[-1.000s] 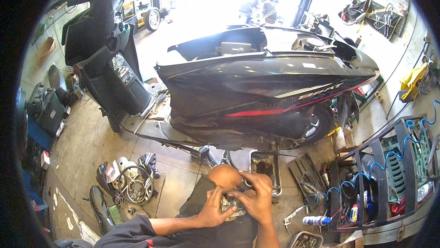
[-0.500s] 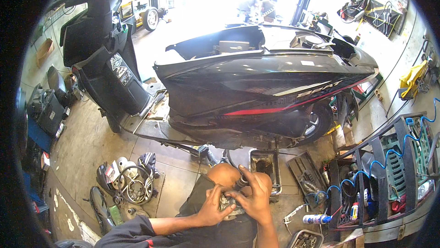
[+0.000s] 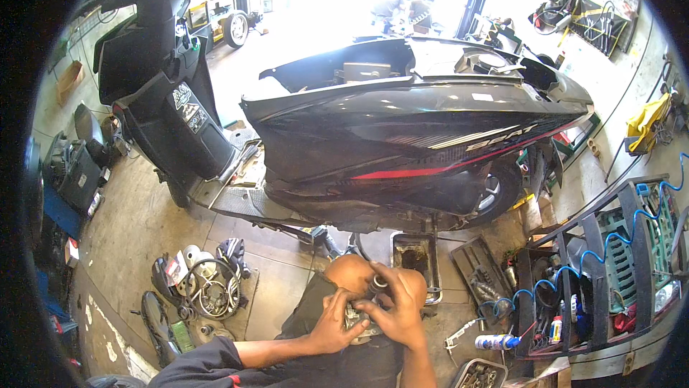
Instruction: The person disassembles and cleans a motorcycle carburetor by hand and using a power drill. They remove components, clean the internal parts, and reassemble the unit while sitting on the floor of a workshop.
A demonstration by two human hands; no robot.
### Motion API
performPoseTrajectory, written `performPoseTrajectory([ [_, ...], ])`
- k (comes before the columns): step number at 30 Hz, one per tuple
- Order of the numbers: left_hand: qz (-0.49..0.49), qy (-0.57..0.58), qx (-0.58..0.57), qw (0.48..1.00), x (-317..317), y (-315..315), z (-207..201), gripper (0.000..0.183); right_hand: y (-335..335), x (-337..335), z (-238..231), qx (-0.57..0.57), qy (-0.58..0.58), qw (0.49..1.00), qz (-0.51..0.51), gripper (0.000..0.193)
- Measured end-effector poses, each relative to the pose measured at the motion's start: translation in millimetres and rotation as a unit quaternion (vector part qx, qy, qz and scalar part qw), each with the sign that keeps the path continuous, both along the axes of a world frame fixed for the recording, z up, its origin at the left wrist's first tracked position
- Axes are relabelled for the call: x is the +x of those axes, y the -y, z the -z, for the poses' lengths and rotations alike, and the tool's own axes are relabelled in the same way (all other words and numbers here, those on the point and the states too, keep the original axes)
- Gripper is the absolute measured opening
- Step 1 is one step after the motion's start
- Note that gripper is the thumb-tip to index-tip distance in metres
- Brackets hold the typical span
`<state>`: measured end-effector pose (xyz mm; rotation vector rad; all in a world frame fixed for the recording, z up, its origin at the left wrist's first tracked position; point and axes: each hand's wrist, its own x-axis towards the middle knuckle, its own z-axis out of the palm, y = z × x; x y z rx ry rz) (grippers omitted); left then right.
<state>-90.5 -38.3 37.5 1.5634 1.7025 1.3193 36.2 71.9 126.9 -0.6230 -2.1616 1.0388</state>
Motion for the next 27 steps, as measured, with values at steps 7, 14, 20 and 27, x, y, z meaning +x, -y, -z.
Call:
performPoseTrajectory([
  [7,0.0,-0.006,0.011,1.0,1,-1,2,0.056,2,3,14,-0.201,-0.102,0.974,-0.005,0.061],
  [14,0.007,0.0,-0.008,1.0,-1,0,0,0.056,4,3,0,-0.068,-0.044,0.997,0.015,0.053],
  [20,0.002,0.0,0.008,1.0,0,-1,-6,0.055,1,3,7,-0.217,-0.12,0.969,-0.013,0.057],
  [27,0.011,-0.002,-0.003,1.0,-1,-1,-2,0.055,3,0,-4,0.017,0.013,0.999,0.027,0.06],
])
